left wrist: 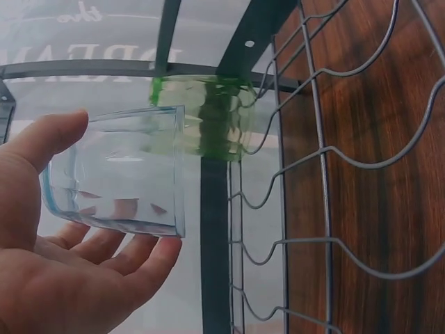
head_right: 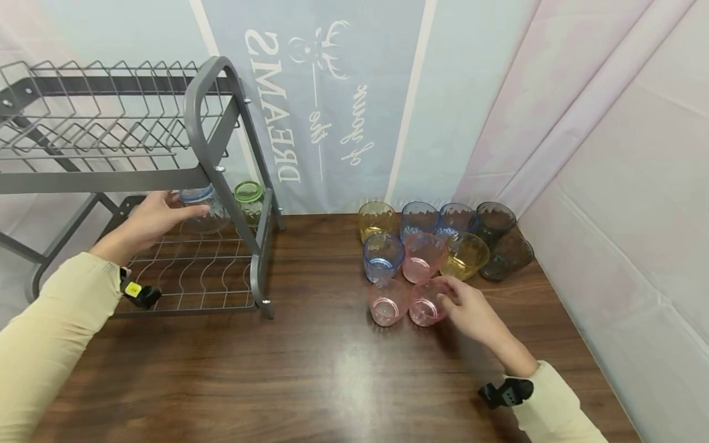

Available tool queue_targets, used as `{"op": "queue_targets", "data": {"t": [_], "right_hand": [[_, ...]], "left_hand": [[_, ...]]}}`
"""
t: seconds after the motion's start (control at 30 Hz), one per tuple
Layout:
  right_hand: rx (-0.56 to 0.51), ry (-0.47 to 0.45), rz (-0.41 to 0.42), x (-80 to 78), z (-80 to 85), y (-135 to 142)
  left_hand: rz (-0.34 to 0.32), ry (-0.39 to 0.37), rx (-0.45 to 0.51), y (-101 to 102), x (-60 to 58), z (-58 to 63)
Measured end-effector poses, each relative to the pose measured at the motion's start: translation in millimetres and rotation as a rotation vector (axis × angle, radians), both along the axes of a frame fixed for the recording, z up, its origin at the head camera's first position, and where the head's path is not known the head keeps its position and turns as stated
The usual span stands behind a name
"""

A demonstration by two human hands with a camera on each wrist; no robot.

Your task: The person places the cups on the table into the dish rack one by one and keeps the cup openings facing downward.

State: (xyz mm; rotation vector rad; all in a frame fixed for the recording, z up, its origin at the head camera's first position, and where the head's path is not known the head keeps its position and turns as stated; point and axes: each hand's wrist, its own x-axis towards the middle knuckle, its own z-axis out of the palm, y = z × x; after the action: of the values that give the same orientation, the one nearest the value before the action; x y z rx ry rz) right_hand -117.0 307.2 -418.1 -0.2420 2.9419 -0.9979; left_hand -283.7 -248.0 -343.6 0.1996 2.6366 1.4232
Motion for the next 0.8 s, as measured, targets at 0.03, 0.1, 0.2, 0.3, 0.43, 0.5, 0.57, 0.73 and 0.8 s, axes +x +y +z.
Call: {"op": "queue_targets", "data": {"t": [0.03,0.1,0.2,0.3,0.43,0.5,0.57,0.73,0.8], "right_hand": [[-0.001,-0.008,-0.003,0.0,-0.4,0],[-0.002,-0.023,-0.008,0.2,-0.8,-1],[0.002,-0.026,-0.01,0.3,-1.2,0],[0.015,0.002,0.001,0.3,-1.5,0],[0.015,0.019,0.01,-0.6,-1.8,1],[0.01,0.015,0.01,-1.1,-1.2,0],[0.014,0.021,0.012,-1.6,-1.0,0],[0.024,0.026,0.018,-1.5,-1.3,-2],[0.026,0.016,0.015,-1.3,-0.9,-3]], "left_hand": [[-0.004,-0.006,0.012,1,-1.6,-1.1],[-0.009,-0.019,0.006,3,-4.3,-2.4],[-0.01,-0.039,-0.003,5,-8.3,-3.1],[-0.009,-0.056,-0.017,4,-12.4,-4.4],[0.008,-0.083,-0.045,1,-17.9,-7.9],[0.023,-0.084,-0.072,1,-21.4,-9.9],[0.031,-0.083,-0.095,2,-25.4,-11.9],[0.033,-0.095,-0.128,3,-31.1,-15.8],[0.032,-0.098,-0.138,5,-32.8,-17.8]]}}
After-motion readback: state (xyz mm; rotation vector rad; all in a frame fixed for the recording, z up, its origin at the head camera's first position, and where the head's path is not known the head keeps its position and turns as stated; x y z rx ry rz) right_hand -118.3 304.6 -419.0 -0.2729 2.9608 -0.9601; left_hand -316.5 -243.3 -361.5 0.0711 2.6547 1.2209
